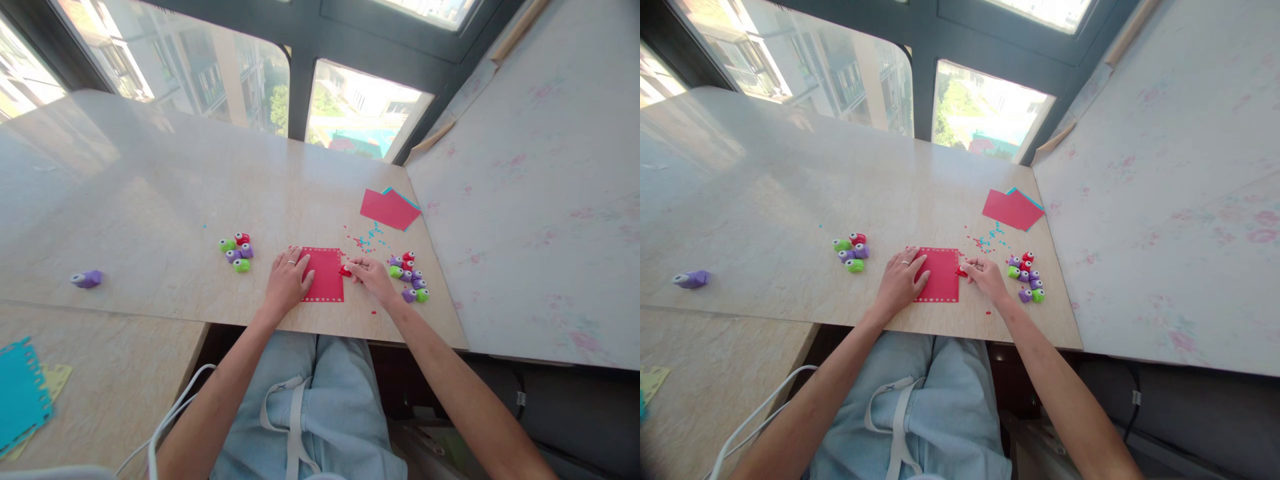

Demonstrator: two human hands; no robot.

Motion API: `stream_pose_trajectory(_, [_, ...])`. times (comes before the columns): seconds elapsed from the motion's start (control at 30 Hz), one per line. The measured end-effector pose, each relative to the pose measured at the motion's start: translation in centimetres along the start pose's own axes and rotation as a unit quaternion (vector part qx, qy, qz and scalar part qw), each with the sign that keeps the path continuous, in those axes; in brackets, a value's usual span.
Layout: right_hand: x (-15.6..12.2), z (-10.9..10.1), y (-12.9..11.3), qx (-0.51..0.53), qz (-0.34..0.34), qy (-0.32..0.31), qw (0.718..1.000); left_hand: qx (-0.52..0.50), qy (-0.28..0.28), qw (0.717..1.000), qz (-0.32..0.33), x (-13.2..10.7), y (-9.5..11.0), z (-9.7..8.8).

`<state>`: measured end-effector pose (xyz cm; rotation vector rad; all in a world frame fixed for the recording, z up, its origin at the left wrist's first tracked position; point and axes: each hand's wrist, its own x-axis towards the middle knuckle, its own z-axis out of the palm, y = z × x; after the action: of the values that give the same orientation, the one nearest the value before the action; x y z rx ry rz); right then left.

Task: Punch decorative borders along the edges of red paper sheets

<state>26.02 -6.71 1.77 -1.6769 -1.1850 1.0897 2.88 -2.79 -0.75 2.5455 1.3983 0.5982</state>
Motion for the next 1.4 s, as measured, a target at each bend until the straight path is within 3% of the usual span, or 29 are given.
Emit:
stream_pose_trajectory(0.37, [-0.3, 0.1, 1.3, -0.047, -0.048, -0.011, 0.998, 0.001, 0.004, 1.000, 0.001, 0.0, 0.0, 0.1])
stream_pose_trajectory(0.73, [-1.1, 1.0, 1.8, -0.127, -0.103, 0.061, 0.985, -0.019, 0.026, 0.999, 0.009, -0.1, -0.2, 0.3])
stream_pose_trajectory(1.0, [-1.2, 1.7, 2.9, -0.180, -0.164, 0.109, 0.964, -0.088, 0.115, 0.988, 0.046, -1.3, 0.0, -0.4])
stream_pose_trajectory(1.17, [-1.4, 1.6, 2.5, -0.193, -0.179, 0.104, 0.959, -0.094, 0.028, 0.988, 0.121, -3.1, 2.8, -0.8])
stream_pose_trajectory(1.3, [-1.4, 1.6, 2.3, -0.204, -0.188, 0.101, 0.955, -0.071, -0.047, 0.990, 0.108, -3.1, 5.0, -1.0])
stream_pose_trajectory(1.4, [-1.4, 1.5, 2.2, -0.206, -0.191, 0.096, 0.955, -0.062, -0.073, 0.992, 0.086, -2.4, 5.6, -1.1])
